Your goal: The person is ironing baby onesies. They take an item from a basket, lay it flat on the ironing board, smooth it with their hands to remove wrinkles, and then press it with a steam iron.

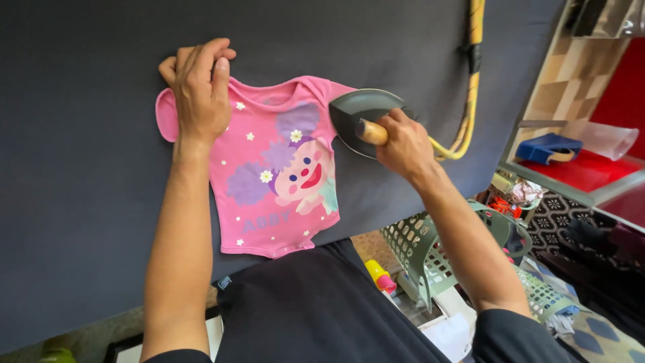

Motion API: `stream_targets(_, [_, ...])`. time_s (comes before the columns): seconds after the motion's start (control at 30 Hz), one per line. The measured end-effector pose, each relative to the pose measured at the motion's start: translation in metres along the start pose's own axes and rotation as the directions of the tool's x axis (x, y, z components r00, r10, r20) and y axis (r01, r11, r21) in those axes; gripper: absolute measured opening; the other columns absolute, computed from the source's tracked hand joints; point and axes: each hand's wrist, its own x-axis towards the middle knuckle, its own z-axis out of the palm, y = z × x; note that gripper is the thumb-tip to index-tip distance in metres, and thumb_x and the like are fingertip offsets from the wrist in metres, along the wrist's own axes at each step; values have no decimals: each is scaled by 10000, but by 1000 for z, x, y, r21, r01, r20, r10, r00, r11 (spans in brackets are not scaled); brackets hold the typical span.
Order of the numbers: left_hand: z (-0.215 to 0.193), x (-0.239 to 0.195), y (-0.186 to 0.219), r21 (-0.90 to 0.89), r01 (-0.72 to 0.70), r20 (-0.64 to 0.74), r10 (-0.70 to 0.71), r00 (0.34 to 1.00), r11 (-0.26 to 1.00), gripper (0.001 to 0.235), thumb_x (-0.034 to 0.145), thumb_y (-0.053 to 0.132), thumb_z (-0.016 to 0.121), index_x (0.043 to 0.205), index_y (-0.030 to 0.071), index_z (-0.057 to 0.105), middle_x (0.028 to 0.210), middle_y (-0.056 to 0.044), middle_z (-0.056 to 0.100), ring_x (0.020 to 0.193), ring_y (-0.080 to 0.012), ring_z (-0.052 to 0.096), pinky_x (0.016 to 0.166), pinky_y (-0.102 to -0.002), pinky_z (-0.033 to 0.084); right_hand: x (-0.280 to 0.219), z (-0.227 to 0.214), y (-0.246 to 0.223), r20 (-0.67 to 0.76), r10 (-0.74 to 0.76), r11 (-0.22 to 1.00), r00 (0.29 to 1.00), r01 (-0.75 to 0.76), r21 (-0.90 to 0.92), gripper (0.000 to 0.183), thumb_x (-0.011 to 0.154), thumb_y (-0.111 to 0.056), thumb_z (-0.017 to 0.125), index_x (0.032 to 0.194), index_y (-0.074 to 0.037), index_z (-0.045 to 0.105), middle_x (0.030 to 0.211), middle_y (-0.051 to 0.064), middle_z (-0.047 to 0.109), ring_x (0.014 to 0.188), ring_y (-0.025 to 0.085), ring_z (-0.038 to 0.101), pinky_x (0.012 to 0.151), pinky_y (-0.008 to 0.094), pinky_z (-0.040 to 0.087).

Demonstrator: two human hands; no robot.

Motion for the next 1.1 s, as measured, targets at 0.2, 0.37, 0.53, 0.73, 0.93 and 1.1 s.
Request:
stream_targets(0.2, [-3, 2, 2, -4, -20, 15, 20, 1000, 1000, 278, 1112, 150, 454, 1234, 43, 680, 1102, -44, 779, 1024, -260, 632, 917, -417, 302, 13, 0, -4, -137, 50, 997, 989, -41, 69, 122, 743, -130, 642, 854, -87, 663, 903, 95, 625, 748, 439, 632, 644, 540, 500])
stream_targets(0.37, [-7, 3, 3, -12, -2, 48, 2, 999, 1000, 279, 1107, 131, 454, 1253, 44, 676, 1118, -41, 778, 1043, -251, 628, 933, -407, 302, 28, -3, -13, -128, 175, 981, 976, -162, 111, 68, 749, -118, 611, 793, -68, 622, 871, 88, 582, 698, 434, 584, 579, 551, 455])
stream_targets(0.53, [-11, 4, 3, -34, 28, 101, -25, 995, 999, 308, 1129, 165, 428, 1285, 39, 661, 1151, -56, 780, 1086, -246, 609, 961, -404, 298, 21, -3, 1, -123, 28, 992, 992, -12, 127, 36, 741, -98, 609, 748, -63, 603, 821, 118, 593, 667, 446, 590, 615, 543, 475])
stream_targets(0.73, [-59, -18, 60, -48, -148, 5, 149, 989, 988, 274, 1151, 51, 467, 1266, -131, 636, 1227, -272, 690, 1141, -452, 638, 1017, -519, 477, 8, 8, 18, -34, 96, 993, 995, -93, 69, 73, 734, -122, 584, 787, -80, 613, 867, 100, 610, 712, 469, 598, 633, 571, 481])
stream_targets(0.93, [-57, -89, 89, 137, -118, -154, 139, 978, 984, 293, 1128, 88, 531, 1312, -93, 672, 1288, -276, 674, 1260, -451, 614, 1133, -525, 374, 15, 11, 70, -192, 404, 901, 894, -353, 252, 191, 770, -181, 666, 941, -133, 736, 765, 134, 681, 781, 450, 718, 684, 534, 580])
stream_targets(1.1, [65, -144, 88, 348, -161, -144, 222, 964, 923, 298, 982, 269, 731, 1162, 35, 692, 1039, -150, 663, 964, -338, 660, 879, -455, 497, 12, -25, 103, -164, 236, 958, 958, -201, 204, 170, 776, -222, 673, 892, -127, 754, 749, 160, 684, 791, 448, 703, 662, 562, 528])
